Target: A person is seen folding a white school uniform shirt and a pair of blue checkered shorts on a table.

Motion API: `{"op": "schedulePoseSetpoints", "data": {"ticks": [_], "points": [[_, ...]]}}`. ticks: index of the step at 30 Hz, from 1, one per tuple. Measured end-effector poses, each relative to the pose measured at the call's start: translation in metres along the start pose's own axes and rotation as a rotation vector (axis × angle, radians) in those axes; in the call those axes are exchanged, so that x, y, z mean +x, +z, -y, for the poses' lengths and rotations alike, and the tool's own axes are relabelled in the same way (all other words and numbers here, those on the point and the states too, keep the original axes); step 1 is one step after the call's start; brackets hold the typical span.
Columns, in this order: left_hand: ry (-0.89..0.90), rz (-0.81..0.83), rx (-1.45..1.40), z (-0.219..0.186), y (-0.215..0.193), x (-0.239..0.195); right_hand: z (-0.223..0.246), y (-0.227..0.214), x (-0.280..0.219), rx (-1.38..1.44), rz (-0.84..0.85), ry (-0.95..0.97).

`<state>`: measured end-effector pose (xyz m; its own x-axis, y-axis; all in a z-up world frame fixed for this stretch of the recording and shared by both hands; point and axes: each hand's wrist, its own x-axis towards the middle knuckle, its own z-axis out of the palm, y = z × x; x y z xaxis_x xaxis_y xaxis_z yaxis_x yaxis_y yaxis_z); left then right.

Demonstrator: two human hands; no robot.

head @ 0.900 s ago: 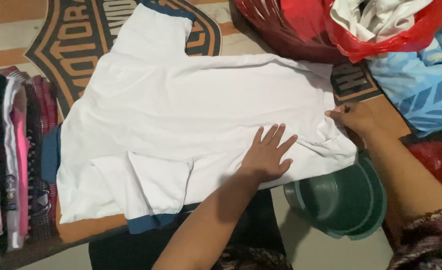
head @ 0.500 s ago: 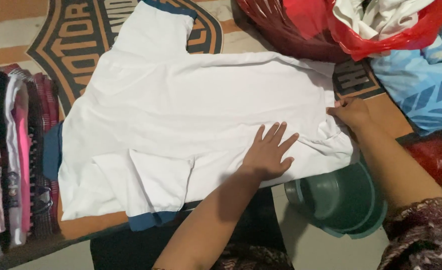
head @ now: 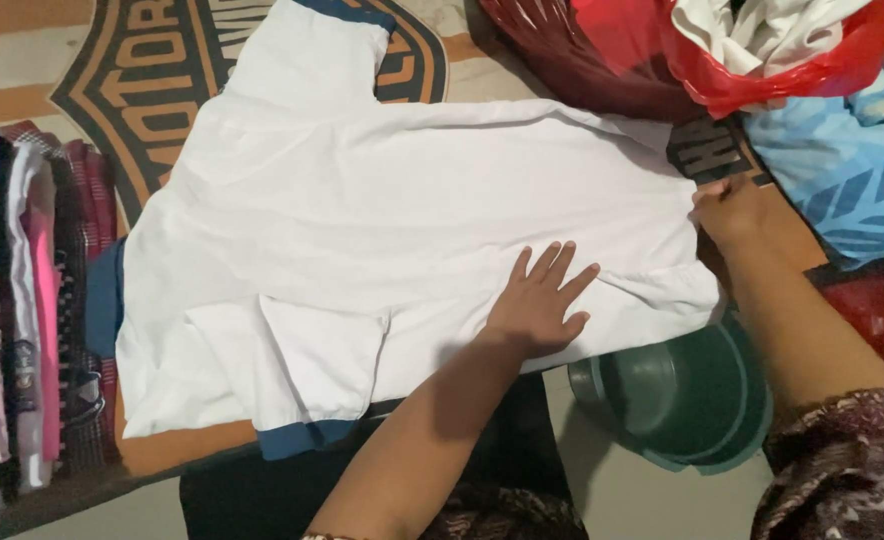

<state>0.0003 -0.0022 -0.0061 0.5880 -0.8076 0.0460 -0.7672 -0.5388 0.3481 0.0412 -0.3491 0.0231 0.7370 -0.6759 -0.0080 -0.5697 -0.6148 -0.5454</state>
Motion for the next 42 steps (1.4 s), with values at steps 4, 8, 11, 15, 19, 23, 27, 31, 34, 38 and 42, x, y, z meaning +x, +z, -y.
{"op": "schedulePoseSetpoints", "data": {"ticks": [4, 8, 11, 15, 19, 23, 27, 31, 34, 38, 42], "points": [[0.002, -0.008, -0.01, 0.0, -0.001, -0.001, 0.038, -0.023, -0.018, -0.004, 0.165, 0.229], [0.007, -0.016, -0.01, 0.001, 0.003, 0.0, 0.03, -0.03, -0.014, 0.172, 0.438, 0.283], [0.009, -0.034, 0.006, 0.001, 0.005, 0.001, 0.01, -0.031, -0.01, 0.252, 0.484, 0.251], [0.0, 0.014, 0.052, -0.001, 0.001, 0.001, -0.012, -0.044, -0.01, 0.248, 0.869, 0.125], [0.024, -0.024, -0.013, 0.0, 0.001, -0.001, 0.011, -0.059, -0.039, 0.29, 0.558, 0.24], [0.015, -0.001, 0.072, -0.001, -0.002, -0.001, 0.043, -0.08, -0.077, 0.208, 0.706, 0.427], [0.021, -0.021, 0.03, -0.001, 0.001, -0.002, -0.018, -0.071, -0.055, 0.242, 0.641, 0.268], [0.031, -0.027, 0.056, -0.001, 0.003, -0.001, -0.008, -0.079, -0.075, 0.252, 0.754, 0.387], [0.013, 0.008, 0.041, -0.002, 0.001, 0.0, -0.025, -0.076, -0.081, 0.342, 0.624, 0.332], [0.002, 0.029, 0.08, -0.004, -0.002, -0.002, -0.055, -0.069, -0.084, 0.429, 0.655, 0.239], [-0.006, -0.009, 0.06, -0.004, 0.001, -0.002, -0.056, -0.068, -0.101, 0.145, 0.164, -0.006]]}}
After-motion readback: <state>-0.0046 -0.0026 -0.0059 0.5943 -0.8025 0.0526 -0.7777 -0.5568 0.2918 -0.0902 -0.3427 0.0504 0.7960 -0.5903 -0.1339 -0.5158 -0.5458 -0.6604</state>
